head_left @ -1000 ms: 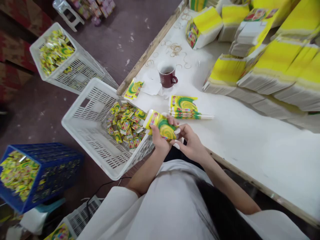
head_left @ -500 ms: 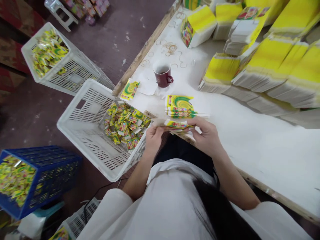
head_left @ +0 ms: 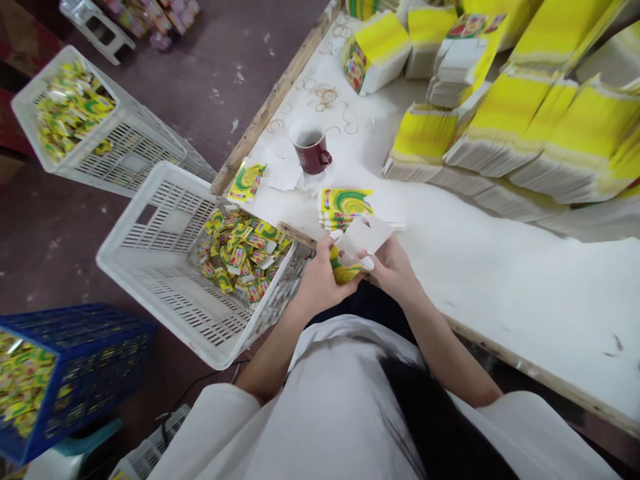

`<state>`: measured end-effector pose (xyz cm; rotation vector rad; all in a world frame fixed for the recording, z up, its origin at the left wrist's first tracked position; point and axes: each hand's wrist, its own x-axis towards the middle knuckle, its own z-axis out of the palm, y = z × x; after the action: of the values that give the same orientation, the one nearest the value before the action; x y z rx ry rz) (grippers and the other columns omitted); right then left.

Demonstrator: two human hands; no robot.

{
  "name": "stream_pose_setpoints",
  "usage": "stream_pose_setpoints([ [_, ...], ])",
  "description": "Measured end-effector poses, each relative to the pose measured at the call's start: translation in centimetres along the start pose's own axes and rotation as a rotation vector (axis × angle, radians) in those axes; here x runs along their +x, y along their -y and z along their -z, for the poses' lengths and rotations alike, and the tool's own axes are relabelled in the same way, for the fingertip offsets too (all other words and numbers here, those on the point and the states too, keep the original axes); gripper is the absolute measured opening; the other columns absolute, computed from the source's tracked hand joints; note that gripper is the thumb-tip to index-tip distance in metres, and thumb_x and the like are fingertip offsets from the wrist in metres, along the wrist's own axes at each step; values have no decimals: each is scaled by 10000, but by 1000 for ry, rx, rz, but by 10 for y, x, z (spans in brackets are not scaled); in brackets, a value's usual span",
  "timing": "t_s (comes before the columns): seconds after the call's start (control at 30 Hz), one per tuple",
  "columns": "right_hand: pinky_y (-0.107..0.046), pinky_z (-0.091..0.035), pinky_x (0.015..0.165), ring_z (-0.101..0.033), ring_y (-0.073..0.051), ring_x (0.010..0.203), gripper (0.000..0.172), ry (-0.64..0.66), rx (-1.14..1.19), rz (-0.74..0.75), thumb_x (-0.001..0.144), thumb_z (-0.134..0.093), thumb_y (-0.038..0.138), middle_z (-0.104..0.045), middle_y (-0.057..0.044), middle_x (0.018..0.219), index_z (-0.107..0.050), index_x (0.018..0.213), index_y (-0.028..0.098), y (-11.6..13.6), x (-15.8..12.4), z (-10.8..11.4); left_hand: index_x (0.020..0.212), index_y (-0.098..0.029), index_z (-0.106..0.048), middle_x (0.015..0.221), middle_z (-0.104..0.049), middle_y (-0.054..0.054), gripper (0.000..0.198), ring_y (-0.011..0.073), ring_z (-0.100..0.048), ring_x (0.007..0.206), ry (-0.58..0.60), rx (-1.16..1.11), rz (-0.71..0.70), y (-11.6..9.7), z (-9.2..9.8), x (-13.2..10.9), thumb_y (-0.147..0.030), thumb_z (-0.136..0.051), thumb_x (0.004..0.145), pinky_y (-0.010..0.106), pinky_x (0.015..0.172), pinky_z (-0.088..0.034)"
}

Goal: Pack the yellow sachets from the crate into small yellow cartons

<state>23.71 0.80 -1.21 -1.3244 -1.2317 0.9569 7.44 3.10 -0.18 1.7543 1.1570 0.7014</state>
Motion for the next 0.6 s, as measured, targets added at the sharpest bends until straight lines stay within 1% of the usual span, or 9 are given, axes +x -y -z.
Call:
stream_pose_setpoints([
  [0.1,-501,-504,1051,-643,-292,1179,578,155,225,-186,889,-608,588,-680,-103,1250,-550,1348,241,3,2,-8,1274,-249,-398,1178,-633,98,737,284,-676,1014,7,55,-73,4,-6,-3,-299,-809,664,379,846,-520],
  [0.17,-479,-522,1034,-666,-281,1143,607,190,272,-227,856,-641,619,-696,-91,1232,-571,1334,252,5,2,-9,1211,-265,-421,1138,-638,73,664,268,-681,964,12,76,-96,4,-5,-3,-279,-794,661,365,810,-517],
  [0.23,-465,-523,1034,-652,-284,1175,636,208,257,-201,862,-603,665,-688,-97,1260,-575,1342,248,5,2,-8,1164,-271,-435,1065,-644,44,612,250,-677,908,28,83,-89,3,-1,0,-247,-778,658,351,782,-507],
  [0.3,-473,-497,1064,-612,-295,1243,664,246,198,-120,903,-494,702,-664,-112,1310,-571,1359,225,4,0,-6,1132,-265,-440,960,-640,18,580,236,-666,834,60,71,-53,0,3,3,-226,-764,652,340,746,-496],
  [0.33,-481,-478,1084,-585,-300,1282,668,273,147,-75,927,-453,691,-643,-119,1347,-553,1382,214,3,-1,-5,1127,-258,-438,912,-632,9,571,232,-657,796,83,62,-29,0,4,5,-226,-757,655,339,723,-491],
  [0.4,-487,-448,1117,-539,-297,1340,623,317,4,-6,972,-446,583,-586,-132,1427,-471,1462,200,1,-4,-5,1153,-241,-423,879,-617,13,589,234,-643,753,115,52,7,1,3,7,-236,-746,661,344,688,-487],
  [0.47,-480,-441,1130,-521,-282,1367,583,320,-139,43,980,-479,406,-542,-139,1480,-392,1518,199,-1,-7,-6,1228,-226,-383,961,-613,50,676,251,-645,797,99,50,6,5,-1,8,-226,-743,656,367,709,-500],
  [0.53,-474,-450,1129,-526,-267,1371,564,267,-220,79,966,-453,262,-542,-131,1486,-387,1524,210,-3,-7,-7,1295,-220,-349,1120,-583,109,785,294,-636,960,-2,80,-27,9,-5,7,-172,-748,622,430,831,-511],
  [0.6,-465,-467,1118,-540,-254,1362,564,168,-255,101,955,-411,182,-555,-118,1478,-404,1517,226,-6,-7,-6,1297,-219,-384,1240,-538,149,804,346,-570,1140,-111,159,-59,12,-5,5,-101,-737,585,504,973,-464],
])
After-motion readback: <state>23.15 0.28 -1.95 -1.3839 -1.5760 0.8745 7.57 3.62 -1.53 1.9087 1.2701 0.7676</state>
